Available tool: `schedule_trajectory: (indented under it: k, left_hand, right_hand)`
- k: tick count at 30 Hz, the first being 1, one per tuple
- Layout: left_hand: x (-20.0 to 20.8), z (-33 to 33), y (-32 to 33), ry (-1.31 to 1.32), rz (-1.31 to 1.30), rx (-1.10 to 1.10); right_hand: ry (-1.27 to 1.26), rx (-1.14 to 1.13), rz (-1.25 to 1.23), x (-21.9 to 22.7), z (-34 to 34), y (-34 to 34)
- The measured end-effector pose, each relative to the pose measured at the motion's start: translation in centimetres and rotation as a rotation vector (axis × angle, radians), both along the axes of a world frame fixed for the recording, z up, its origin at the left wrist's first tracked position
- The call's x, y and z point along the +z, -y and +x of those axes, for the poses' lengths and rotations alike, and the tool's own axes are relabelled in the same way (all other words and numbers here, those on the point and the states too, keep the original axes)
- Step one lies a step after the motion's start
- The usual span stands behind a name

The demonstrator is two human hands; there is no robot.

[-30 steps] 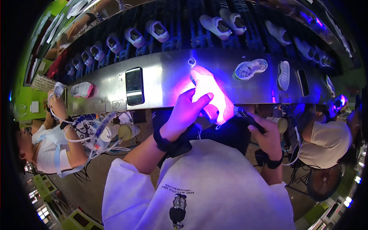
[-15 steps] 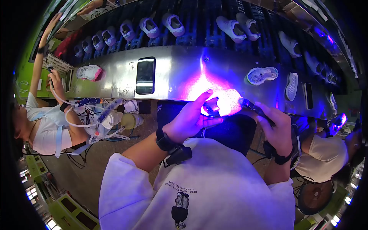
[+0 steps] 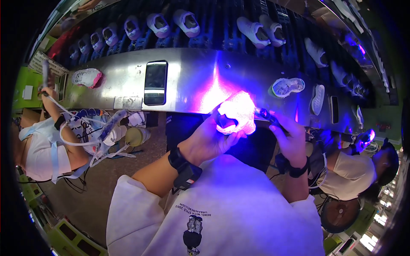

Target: Glue and assemble shoe components at a factory workstation.

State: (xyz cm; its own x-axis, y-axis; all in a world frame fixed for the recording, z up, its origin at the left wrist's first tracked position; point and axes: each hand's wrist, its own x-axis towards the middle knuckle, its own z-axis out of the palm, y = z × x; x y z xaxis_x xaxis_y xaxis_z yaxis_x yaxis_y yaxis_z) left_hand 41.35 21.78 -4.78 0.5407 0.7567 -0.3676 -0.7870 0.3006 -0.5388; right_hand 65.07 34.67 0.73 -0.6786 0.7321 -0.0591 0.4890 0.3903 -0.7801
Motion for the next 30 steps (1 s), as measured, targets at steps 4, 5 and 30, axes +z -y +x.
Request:
schedule_trajectory:
  k: [4, 5, 30]
  left_hand:
    - [0.4, 0.4, 0.0, -0.028, 0.150, 0.085]
    - [2.9, 0.2, -0.4, -0.523, 0.190, -0.012]
    - [-2.5, -14.1, -29.3, -2.802, 0.335, -0.902]
  right_hand:
    - [-0.061, -0.086, -0.093, -2.6, 1.2, 1.7]
    - [-0.055, -0.105, -0.112, -3.0, 1.7, 1.7]
    - [-0.324, -0.450, -0.366, -7.3, 9.1, -1.8]
